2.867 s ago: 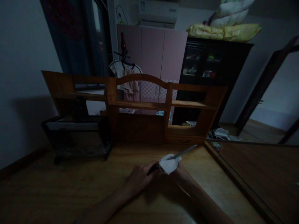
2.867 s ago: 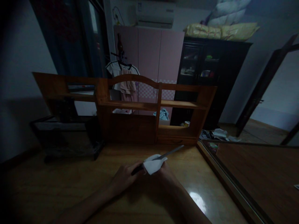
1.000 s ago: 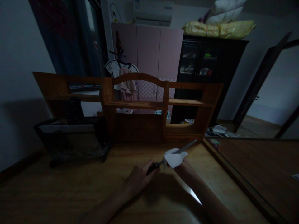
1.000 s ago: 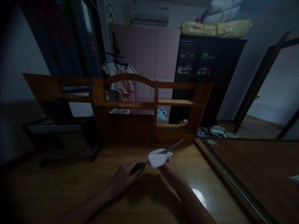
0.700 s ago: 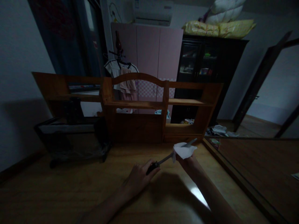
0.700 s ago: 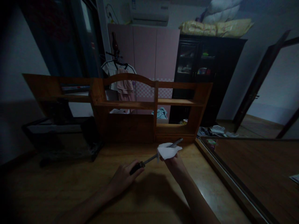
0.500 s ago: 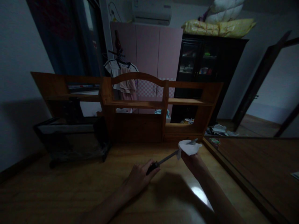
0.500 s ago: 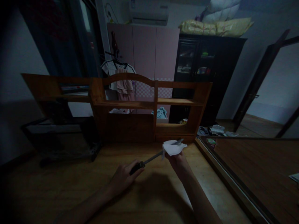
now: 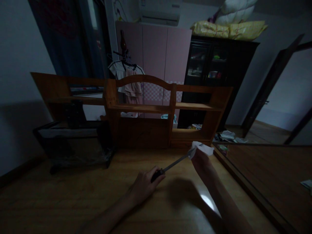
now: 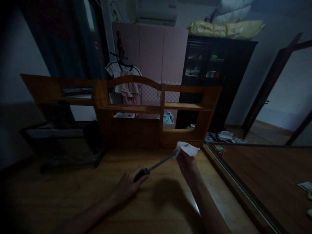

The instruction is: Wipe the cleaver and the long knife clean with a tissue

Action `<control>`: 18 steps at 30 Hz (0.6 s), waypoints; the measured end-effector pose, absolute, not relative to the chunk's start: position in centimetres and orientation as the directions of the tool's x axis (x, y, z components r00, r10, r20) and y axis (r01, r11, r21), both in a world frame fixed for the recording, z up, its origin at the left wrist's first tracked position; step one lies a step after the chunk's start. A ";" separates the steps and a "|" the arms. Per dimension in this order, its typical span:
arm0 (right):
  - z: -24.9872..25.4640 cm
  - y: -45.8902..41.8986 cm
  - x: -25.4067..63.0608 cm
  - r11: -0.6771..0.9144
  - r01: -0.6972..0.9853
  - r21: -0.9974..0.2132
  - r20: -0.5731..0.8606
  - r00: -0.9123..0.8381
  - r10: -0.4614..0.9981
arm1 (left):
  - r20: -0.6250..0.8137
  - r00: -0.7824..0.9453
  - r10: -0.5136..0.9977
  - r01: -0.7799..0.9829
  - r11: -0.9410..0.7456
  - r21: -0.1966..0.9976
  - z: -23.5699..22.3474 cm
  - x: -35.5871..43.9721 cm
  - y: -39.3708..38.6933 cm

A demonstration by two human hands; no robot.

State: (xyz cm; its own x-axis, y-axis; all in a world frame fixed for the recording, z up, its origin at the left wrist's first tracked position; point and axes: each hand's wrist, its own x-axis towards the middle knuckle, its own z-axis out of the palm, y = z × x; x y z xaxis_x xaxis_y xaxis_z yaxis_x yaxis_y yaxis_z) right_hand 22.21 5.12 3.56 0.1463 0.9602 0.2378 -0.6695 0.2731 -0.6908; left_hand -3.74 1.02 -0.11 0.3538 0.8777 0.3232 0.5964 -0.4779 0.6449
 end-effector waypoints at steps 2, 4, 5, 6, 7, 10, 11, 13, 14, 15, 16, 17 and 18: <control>3.2 5.0 21.5 0.281 -0.599 -0.750 0.273 0.106 0.956 | 0.317 0.330 0.889 0.577 -0.456 0.677 0.1 -3.7 1.1; 2.7 4.7 20.8 0.277 -0.483 -0.831 0.287 0.055 0.956 | 0.322 0.316 0.893 0.559 -0.449 0.697 0.4 -3.7 1.1; 2.5 4.5 20.5 0.274 -0.404 -0.873 0.290 0.021 0.957 | 0.327 0.311 0.892 0.552 -0.450 0.702 0.4 -3.7 1.1; 2.3 4.3 20.2 0.273 -0.318 -0.908 0.293 -0.017 0.956 | 0.331 0.309 0.891 0.547 -0.452 0.705 0.5 -3.7 1.1; 2.2 4.0 20.0 0.273 -0.237 -0.932 0.295 -0.061 0.954 | 0.333 0.309 0.891 0.544 -0.453 0.706 0.5 -3.7 1.1; 2.0 3.2 19.3 0.262 -0.072 -0.962 0.272 -0.214 0.938 | 0.327 0.317 0.890 0.553 -0.454 0.699 0.4 -3.7 1.1; 1.9 3.0 19.1 0.251 -0.049 -0.967 0.255 -0.258 0.932 | 0.327 0.320 0.889 0.561 -0.456 0.691 0.4 -3.7 1.1; 1.7 2.7 18.8 0.237 -0.033 -0.971 0.236 -0.316 0.919 | 0.322 0.339 0.884 0.578 -0.466 0.670 0.4 -3.7 1.0; 1.5 2.6 18.7 0.236 -0.032 -0.971 0.234 -0.330 0.915 | 0.318 0.353 0.880 0.585 -0.473 0.659 0.4 -3.7 1.0; 1.4 2.6 18.7 0.235 -0.033 -0.971 0.233 -0.334 0.913 | 0.313 0.368 0.876 0.594 -0.480 0.645 0.4 -3.8 0.9; 1.2 2.5 18.7 0.231 -0.033 -0.972 0.229 -0.333 0.915 | 0.305 0.384 0.871 0.608 -0.487 0.627 0.4 -3.8 0.9; 1.0 2.6 18.7 0.224 -0.026 -0.974 0.220 -0.334 0.917 | 0.299 0.392 0.870 0.627 -0.490 0.605 0.3 -3.8 0.9; 0.9 2.6 18.7 0.215 -0.017 -0.976 0.209 -0.331 0.920 | 0.294 0.395 0.870 0.650 -0.491 0.579 0.2 -3.8 0.9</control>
